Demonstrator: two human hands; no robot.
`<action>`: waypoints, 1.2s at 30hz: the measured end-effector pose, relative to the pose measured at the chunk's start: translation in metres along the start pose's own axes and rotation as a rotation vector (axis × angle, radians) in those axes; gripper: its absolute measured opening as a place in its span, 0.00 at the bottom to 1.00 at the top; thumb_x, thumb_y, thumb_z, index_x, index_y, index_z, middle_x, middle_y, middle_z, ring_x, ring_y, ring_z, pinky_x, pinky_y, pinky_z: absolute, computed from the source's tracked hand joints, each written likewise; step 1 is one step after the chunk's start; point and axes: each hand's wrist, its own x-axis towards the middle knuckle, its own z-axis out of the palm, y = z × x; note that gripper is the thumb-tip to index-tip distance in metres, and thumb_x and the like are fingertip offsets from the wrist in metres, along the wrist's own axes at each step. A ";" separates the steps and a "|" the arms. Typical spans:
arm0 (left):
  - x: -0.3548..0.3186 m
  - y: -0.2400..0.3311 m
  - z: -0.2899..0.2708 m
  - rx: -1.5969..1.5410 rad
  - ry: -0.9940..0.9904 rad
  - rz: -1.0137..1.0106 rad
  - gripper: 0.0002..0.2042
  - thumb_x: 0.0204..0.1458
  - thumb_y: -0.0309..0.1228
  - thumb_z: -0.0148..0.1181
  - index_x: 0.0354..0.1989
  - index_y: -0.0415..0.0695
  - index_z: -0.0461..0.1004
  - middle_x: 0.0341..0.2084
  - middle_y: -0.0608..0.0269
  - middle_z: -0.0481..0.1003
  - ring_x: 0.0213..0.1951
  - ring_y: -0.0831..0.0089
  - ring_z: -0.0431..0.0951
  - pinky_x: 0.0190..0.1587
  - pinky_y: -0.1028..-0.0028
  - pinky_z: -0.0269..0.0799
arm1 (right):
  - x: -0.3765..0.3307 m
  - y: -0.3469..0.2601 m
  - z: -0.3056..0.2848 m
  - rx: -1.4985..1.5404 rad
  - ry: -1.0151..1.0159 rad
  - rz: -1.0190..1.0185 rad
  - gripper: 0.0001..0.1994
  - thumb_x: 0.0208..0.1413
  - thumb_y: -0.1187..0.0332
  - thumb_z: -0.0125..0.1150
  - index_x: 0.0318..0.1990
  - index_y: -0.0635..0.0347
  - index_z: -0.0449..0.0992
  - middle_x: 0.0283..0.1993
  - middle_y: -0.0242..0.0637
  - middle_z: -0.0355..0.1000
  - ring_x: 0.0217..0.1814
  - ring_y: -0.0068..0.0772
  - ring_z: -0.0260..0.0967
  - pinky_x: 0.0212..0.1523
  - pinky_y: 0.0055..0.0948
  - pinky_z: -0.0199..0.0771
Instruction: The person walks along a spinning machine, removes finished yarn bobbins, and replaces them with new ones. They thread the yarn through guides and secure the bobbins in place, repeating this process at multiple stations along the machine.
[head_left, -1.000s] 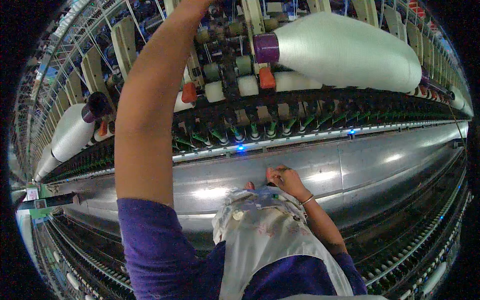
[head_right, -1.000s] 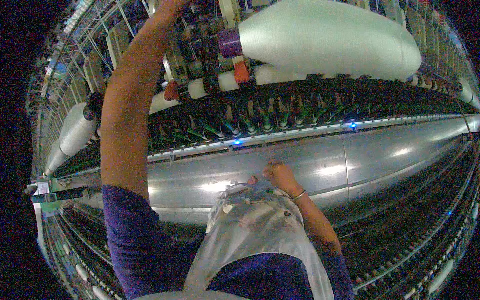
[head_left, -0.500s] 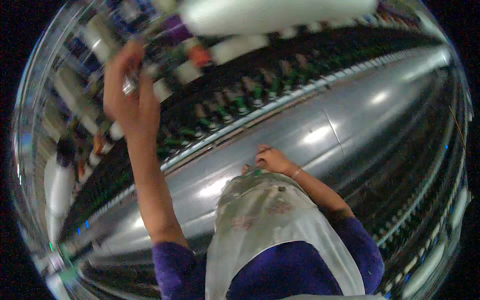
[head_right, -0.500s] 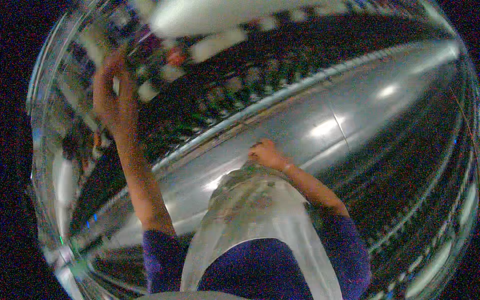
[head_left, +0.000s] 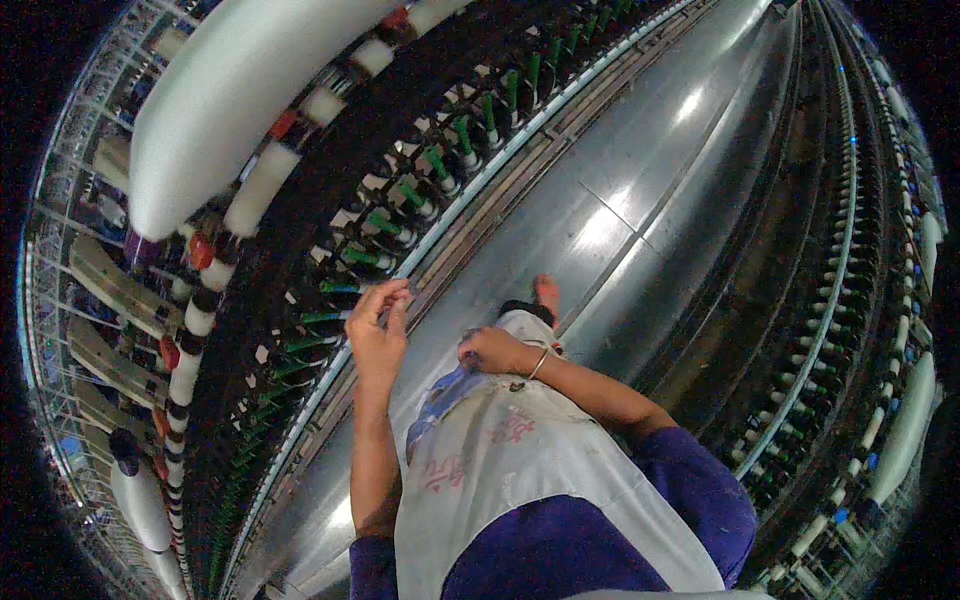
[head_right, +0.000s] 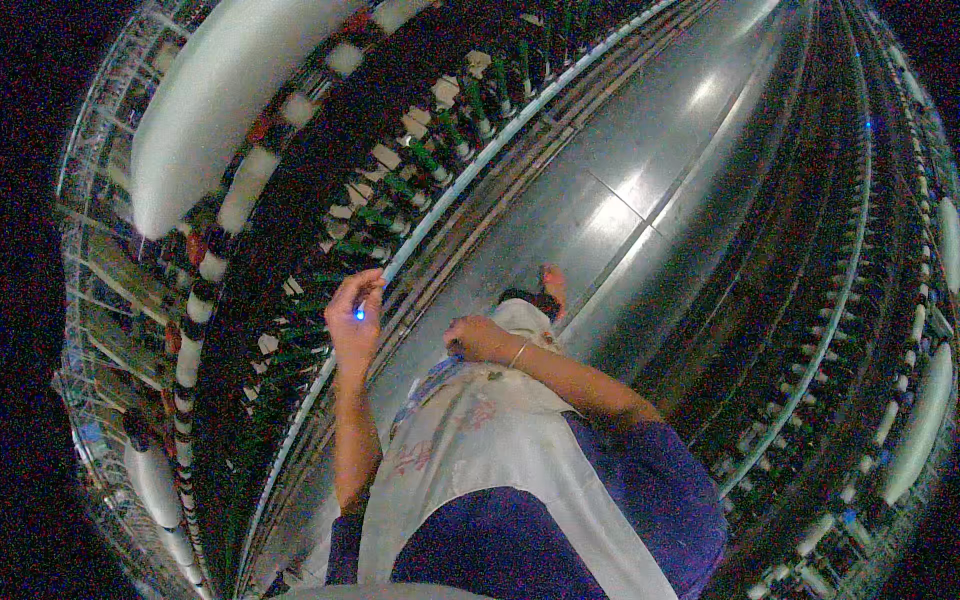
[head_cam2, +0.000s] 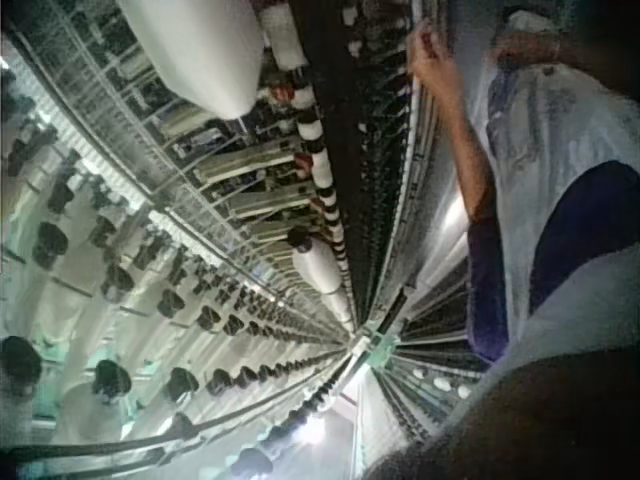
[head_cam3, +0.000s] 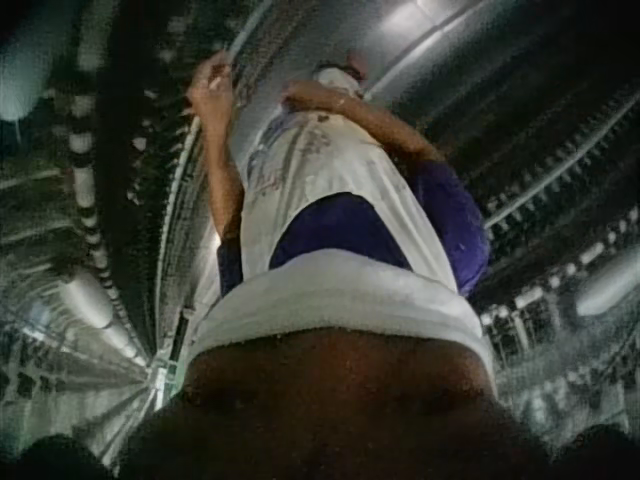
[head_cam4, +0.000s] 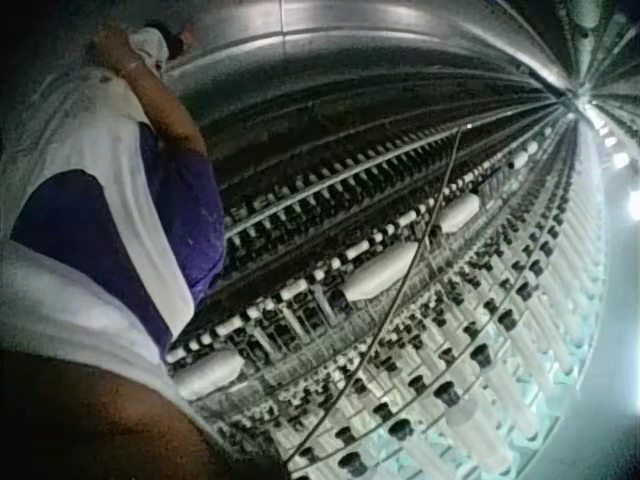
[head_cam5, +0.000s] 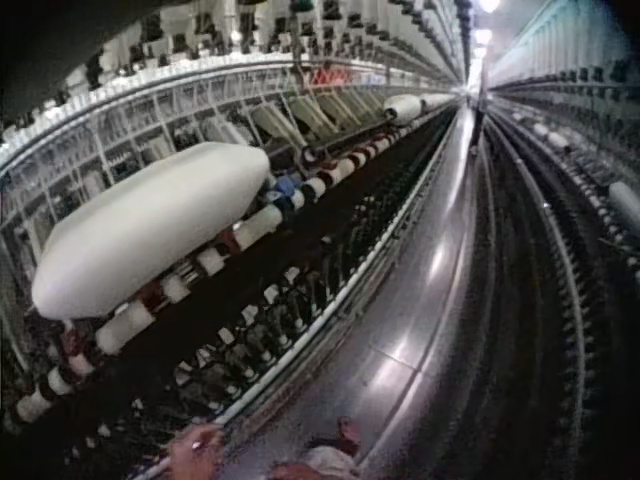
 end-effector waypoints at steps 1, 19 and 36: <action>0.009 0.007 0.012 -0.028 -0.041 0.007 0.10 0.50 0.18 0.59 0.42 0.40 0.78 0.33 0.60 0.78 0.36 0.74 0.78 0.40 0.75 0.73 | -0.003 0.008 -0.010 0.026 0.011 -0.004 0.04 0.47 0.69 0.63 0.32 0.54 0.76 0.35 0.40 0.72 0.39 0.47 0.72 0.39 0.42 0.72; 0.209 0.090 0.299 -0.463 0.107 -0.354 0.07 0.55 0.22 0.57 0.41 0.39 0.77 0.32 0.63 0.79 0.33 0.80 0.77 0.38 0.77 0.73 | -0.147 0.102 -0.387 0.588 -0.651 -0.104 0.06 0.49 0.66 0.65 0.32 0.57 0.82 0.33 0.35 0.78 0.36 0.30 0.73 0.39 0.32 0.70; 0.208 0.170 0.273 -0.153 0.053 -0.219 0.10 0.54 0.22 0.60 0.44 0.41 0.77 0.37 0.62 0.79 0.39 0.76 0.78 0.46 0.76 0.73 | -0.172 0.090 -0.393 -0.028 -0.218 -0.161 0.07 0.44 0.60 0.63 0.30 0.46 0.81 0.38 0.31 0.74 0.44 0.34 0.72 0.43 0.35 0.74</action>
